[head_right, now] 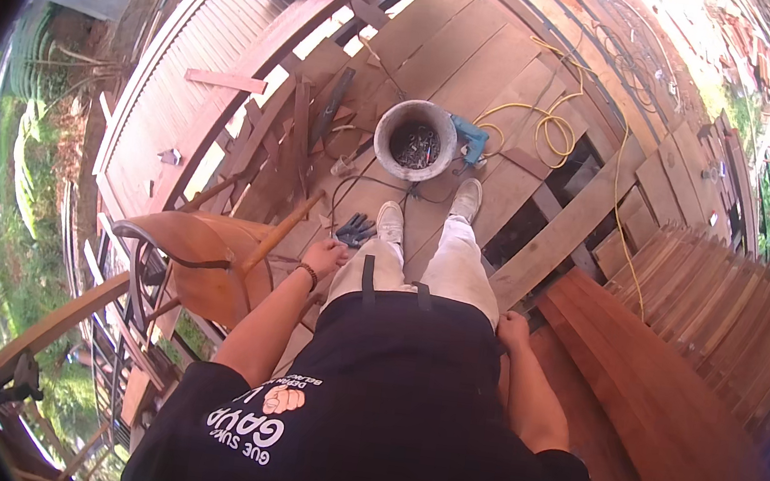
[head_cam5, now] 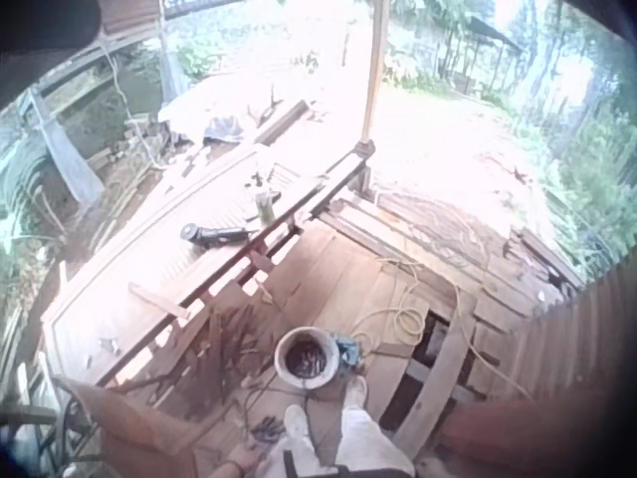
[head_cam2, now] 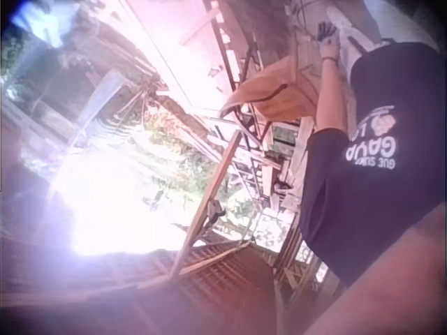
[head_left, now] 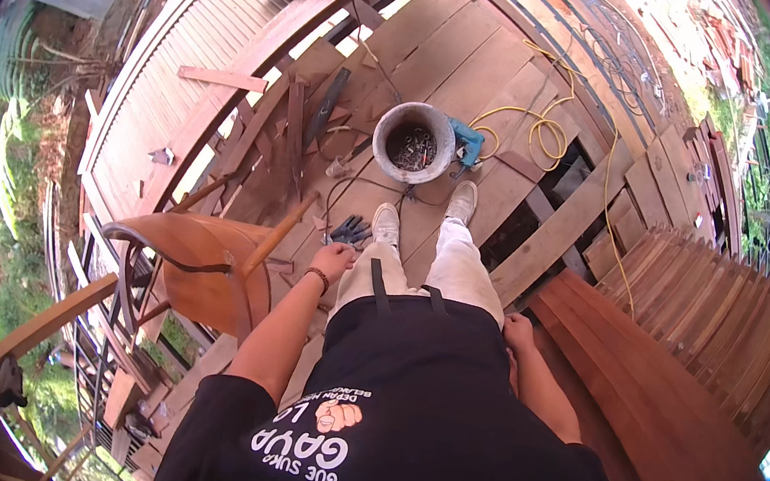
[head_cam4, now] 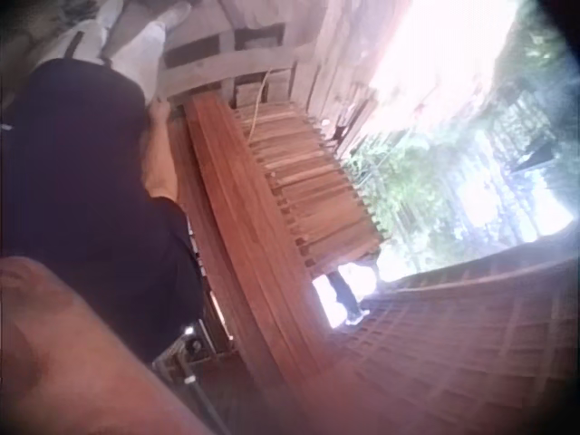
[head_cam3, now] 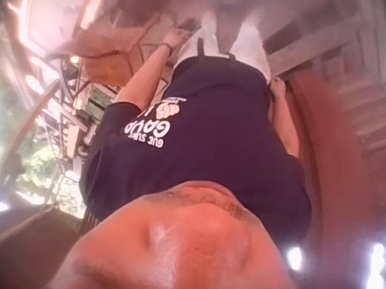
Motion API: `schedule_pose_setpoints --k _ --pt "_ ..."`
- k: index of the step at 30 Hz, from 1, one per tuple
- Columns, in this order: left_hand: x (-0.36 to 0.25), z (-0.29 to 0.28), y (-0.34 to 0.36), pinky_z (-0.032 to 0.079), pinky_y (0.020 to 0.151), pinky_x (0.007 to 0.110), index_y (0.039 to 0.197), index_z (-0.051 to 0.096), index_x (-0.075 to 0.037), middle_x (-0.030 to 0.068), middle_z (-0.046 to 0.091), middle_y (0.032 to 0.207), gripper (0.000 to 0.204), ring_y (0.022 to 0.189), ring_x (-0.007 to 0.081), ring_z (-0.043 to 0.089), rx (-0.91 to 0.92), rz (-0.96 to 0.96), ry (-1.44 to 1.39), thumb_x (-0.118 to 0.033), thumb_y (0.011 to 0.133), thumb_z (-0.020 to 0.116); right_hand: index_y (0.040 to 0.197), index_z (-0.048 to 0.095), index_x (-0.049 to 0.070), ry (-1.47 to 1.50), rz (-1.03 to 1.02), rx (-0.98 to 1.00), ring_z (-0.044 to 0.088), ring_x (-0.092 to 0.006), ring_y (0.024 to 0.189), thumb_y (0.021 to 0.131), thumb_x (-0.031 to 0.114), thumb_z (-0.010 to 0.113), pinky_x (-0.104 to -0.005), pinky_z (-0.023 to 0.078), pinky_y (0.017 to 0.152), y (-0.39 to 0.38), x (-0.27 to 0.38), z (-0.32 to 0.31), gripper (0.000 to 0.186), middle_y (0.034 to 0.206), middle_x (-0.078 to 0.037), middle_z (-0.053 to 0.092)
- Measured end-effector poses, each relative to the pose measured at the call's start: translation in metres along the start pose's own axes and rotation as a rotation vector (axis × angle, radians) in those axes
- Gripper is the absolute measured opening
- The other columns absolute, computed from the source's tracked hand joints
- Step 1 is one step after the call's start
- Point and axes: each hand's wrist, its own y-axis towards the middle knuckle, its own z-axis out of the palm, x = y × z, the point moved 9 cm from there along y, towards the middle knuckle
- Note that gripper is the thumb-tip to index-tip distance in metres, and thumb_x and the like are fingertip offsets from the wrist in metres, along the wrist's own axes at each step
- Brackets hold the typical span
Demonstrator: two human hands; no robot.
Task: The person selects screws from a bucket, then uses a corded drill to drive screws into the legs of an overturned wooden chair. The person also applies a paste-like substance into drilled holes using a small stick.
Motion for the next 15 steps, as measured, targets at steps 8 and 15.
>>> schedule_pose_setpoints --k 8,15 --pt "0.028 0.03 0.001 0.054 0.074 0.028 0.096 0.068 0.002 0.0086 0.072 0.09 0.017 0.08 0.0141 0.069 -0.3 -0.139 -0.145 -0.007 0.092 0.054 0.085 0.069 -0.001 -0.355 -0.472 -0.047 0.068 -0.0298 0.069 0.087 0.021 0.06 -0.0403 0.052 0.066 0.214 0.137 -0.037 0.024 0.074 -0.019 0.068" --pt "-0.013 0.081 0.156 0.052 0.073 0.027 0.086 0.065 -0.002 0.0074 0.07 0.086 0.012 0.079 0.0127 0.066 -0.124 0.134 0.065 -0.001 0.087 0.053 0.101 0.068 0.002 -0.454 -0.836 0.113 0.065 -0.0403 0.093 0.092 0.025 0.056 -0.047 0.05 0.082 0.327 0.364 0.053 0.028 0.094 -0.023 0.068"
